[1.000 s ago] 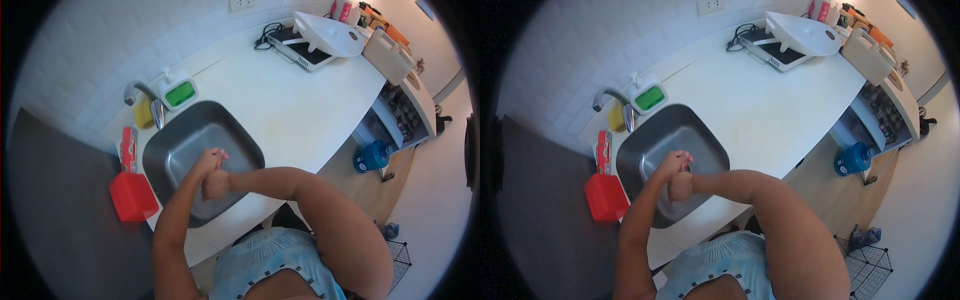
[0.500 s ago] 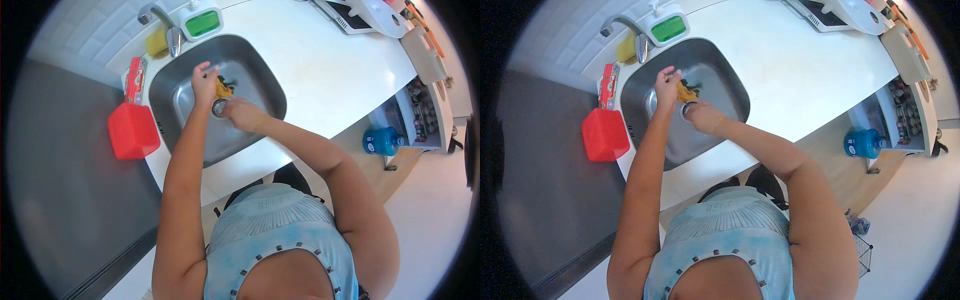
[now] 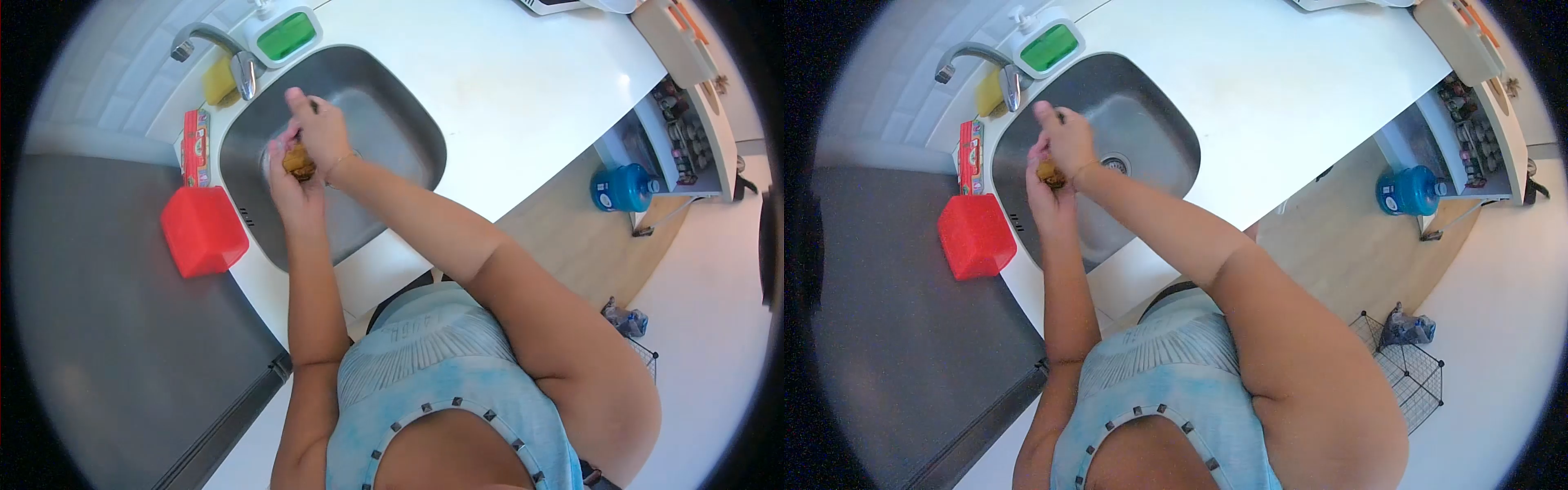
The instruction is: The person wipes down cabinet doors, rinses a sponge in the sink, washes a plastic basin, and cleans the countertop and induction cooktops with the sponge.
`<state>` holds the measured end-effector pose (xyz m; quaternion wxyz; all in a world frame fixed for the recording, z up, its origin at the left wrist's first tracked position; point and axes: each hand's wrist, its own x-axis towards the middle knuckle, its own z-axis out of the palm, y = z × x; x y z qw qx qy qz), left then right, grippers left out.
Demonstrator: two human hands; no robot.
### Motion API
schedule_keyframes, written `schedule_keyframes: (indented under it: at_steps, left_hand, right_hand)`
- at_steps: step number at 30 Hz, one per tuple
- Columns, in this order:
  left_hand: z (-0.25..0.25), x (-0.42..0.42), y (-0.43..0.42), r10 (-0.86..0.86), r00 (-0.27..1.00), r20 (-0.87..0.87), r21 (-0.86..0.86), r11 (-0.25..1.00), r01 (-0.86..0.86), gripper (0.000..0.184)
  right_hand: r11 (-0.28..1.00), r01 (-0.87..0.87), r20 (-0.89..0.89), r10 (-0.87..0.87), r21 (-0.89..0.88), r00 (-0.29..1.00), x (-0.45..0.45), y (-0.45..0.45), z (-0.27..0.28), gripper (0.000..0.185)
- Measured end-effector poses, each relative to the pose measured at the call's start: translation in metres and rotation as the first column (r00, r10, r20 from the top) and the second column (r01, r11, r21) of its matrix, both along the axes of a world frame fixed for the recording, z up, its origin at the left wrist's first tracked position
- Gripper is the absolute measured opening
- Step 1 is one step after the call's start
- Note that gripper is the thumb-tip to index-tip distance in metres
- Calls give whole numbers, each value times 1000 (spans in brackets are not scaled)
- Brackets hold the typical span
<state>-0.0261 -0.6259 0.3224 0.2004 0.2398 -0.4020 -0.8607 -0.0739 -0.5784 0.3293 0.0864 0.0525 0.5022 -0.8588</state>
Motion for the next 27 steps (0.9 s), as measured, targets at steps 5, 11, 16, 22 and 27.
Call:
schedule_keyframes:
  at_steps: [5,11,16,22,27]
  left_hand:
    - [4,-17,-26,-529,828,-186,190,807,559,44]
    - [24,-25,-31,-934,347,84,17,349,937,40]
    - [-12,-41,-18,-869,206,450,-93,184,979,32]
    - [-28,-41,-2,-648,352,675,-371,114,922,26]
    - [-48,-26,5,-513,483,709,-514,92,853,24]
  right_hand:
    - [752,407,-821,303,518,484,23,-3,14,44]
    - [791,418,-777,575,447,-258,37,21,-26,43]
    - [592,347,-553,805,728,-213,42,33,-64,40]
    - [480,370,-458,876,795,-152,41,30,-94,40]
    - [474,418,-467,875,775,-125,54,34,-113,43]
